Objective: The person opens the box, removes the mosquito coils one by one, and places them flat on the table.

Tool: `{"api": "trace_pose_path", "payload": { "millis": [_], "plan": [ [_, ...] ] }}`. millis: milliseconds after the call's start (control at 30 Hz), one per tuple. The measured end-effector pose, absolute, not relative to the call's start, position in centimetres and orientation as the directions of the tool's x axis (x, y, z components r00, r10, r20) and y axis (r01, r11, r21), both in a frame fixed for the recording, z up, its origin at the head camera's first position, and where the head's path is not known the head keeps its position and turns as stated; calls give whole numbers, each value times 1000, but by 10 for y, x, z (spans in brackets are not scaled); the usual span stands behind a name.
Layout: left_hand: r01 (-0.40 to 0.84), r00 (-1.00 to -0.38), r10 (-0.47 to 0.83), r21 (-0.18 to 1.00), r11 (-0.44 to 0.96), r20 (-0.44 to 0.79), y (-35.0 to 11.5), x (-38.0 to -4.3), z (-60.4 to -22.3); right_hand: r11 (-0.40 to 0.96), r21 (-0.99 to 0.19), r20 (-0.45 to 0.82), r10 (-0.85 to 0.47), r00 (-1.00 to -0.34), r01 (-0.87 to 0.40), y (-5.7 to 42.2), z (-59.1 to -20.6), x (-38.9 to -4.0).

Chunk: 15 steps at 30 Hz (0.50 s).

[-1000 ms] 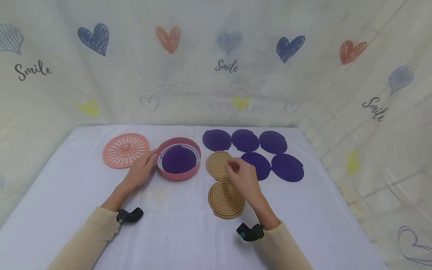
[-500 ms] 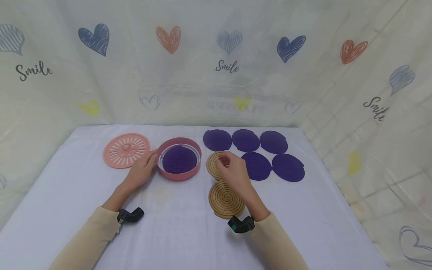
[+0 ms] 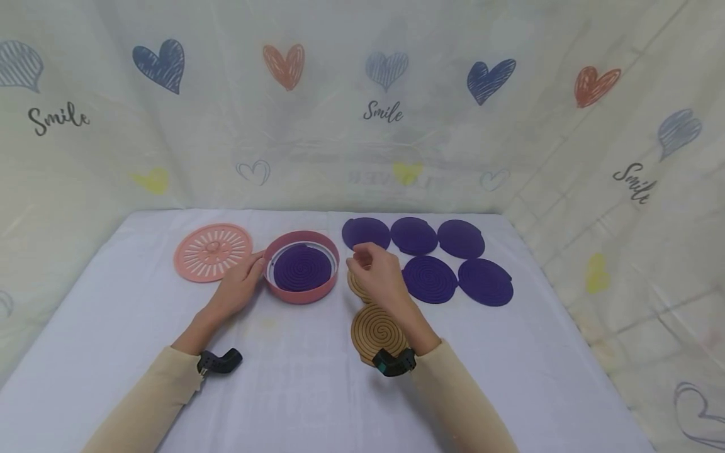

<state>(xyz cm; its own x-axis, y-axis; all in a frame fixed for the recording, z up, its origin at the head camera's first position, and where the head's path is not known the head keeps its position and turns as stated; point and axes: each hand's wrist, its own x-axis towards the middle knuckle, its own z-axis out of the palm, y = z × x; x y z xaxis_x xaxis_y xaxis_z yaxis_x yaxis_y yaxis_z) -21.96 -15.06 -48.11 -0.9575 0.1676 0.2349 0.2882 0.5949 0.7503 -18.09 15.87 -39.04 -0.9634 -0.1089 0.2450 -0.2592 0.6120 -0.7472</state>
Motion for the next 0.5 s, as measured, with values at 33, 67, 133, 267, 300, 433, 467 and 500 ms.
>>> {"api": "trace_pose_path", "payload": {
  "millis": [33, 67, 133, 267, 300, 433, 467, 500],
  "plan": [
    [289, -957, 168, 750, 595, 236, -151, -220, -481, 608, -749, 247, -112, -963, -262, 157, -390, -182],
    [288, -957, 167, 751, 594, 236, -151, -220, -481, 607, -749, 248, -114, -962, -265, 156, -391, -183],
    [286, -958, 166, 751, 595, 233, -151, -220, -480, 604, -752, 246, -117, -962, -265, 153, -391, -185],
    [278, -960, 164, 753, 596, 225, -150, -219, -479, 603, -752, 242, -126, -962, -268, 146, -392, -190],
    [277, -961, 164, 754, 596, 223, -150, -219, -479, 603, -752, 239, -126, -963, -266, 144, -392, -191],
    [271, -963, 164, 757, 595, 216, -150, -218, -478, 614, -749, 220, -123, -968, -248, 138, -393, -195],
    [271, -962, 164, 756, 595, 216, -150, -218, -478, 615, -749, 217, -125, -968, -247, 136, -393, -196],
    [272, -962, 164, 757, 594, 217, -150, -218, -478, 614, -749, 218, -128, -968, -250, 135, -393, -196]
  ]
}}
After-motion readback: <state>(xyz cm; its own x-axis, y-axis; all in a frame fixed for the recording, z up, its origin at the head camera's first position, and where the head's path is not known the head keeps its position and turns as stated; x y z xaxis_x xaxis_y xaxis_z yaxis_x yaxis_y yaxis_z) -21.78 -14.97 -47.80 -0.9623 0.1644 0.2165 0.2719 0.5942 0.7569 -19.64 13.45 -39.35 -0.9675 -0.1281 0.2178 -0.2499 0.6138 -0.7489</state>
